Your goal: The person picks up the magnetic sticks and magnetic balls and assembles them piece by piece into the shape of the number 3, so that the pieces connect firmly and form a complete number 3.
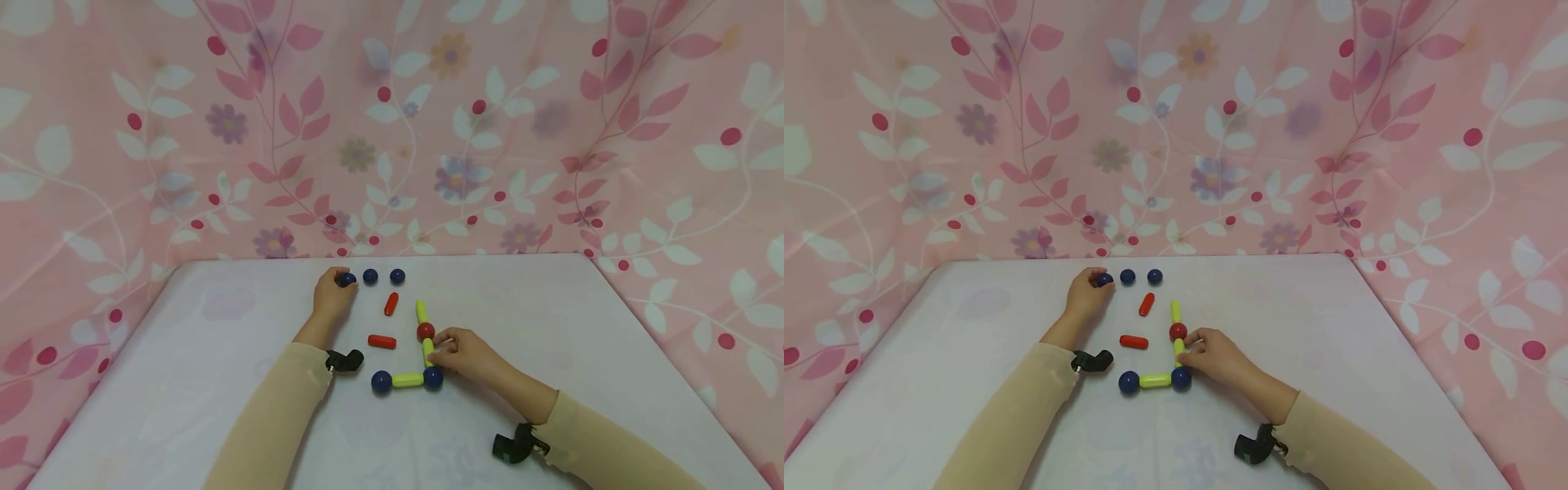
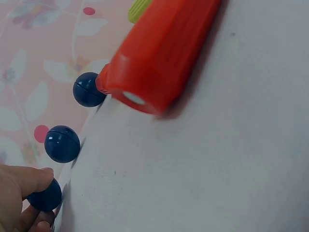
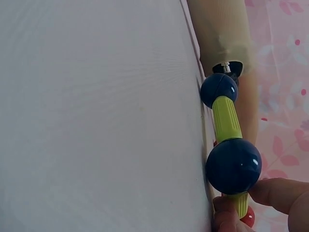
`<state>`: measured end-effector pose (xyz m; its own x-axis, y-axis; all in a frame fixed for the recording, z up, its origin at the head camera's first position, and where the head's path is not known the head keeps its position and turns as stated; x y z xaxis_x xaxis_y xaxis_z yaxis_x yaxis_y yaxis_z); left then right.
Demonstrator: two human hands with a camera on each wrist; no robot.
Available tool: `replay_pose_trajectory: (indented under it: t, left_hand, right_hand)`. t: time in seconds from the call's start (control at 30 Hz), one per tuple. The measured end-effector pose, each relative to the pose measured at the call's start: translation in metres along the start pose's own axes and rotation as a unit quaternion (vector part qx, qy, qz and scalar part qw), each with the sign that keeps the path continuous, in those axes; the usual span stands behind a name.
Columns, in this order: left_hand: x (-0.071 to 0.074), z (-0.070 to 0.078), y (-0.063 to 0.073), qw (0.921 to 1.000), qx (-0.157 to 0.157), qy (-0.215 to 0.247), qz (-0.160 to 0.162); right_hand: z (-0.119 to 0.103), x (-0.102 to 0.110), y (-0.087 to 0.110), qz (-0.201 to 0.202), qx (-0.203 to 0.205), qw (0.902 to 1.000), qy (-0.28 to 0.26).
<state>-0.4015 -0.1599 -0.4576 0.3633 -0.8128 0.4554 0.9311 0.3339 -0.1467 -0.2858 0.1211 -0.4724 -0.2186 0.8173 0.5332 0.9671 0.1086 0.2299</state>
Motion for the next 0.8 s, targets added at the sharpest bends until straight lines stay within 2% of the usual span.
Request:
replay_pose_trajectory:
  t: [0.27,0.5,0.67,0.8]
  left_hand:
    - [0.003,-0.003,0.002,0.9999,0.010,-0.002,0.008]
    - [0.006,-0.004,0.002,0.9992,0.016,0.030,0.019]
    - [0.008,-0.002,0.004,0.9979,0.021,0.057,0.023]
    - [0.005,0.004,0.008,0.9963,0.024,0.082,0.008]
  right_hand:
    - [-0.001,-0.002,-0.001,-0.012,-0.001,0.9999,-0.002]
    - [-0.002,0.002,-0.004,-0.032,0.004,0.9994,0.016]
    - [-0.005,0.012,-0.009,-0.018,0.005,0.9987,0.047]
    - [-0.010,0.016,-0.015,-0.005,0.010,0.9990,0.044]
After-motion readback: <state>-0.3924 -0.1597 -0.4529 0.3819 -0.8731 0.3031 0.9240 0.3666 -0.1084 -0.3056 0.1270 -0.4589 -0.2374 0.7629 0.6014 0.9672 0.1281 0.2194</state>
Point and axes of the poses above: each hand's wrist, its own y-axis away from the middle knuckle, its own x-axis out of the back of the hand, z = x × y, the point moved 10 cm from there along -y, towards the middle knuckle, and after that the axes turned 8 degrees about z, right-handed, at the moved point
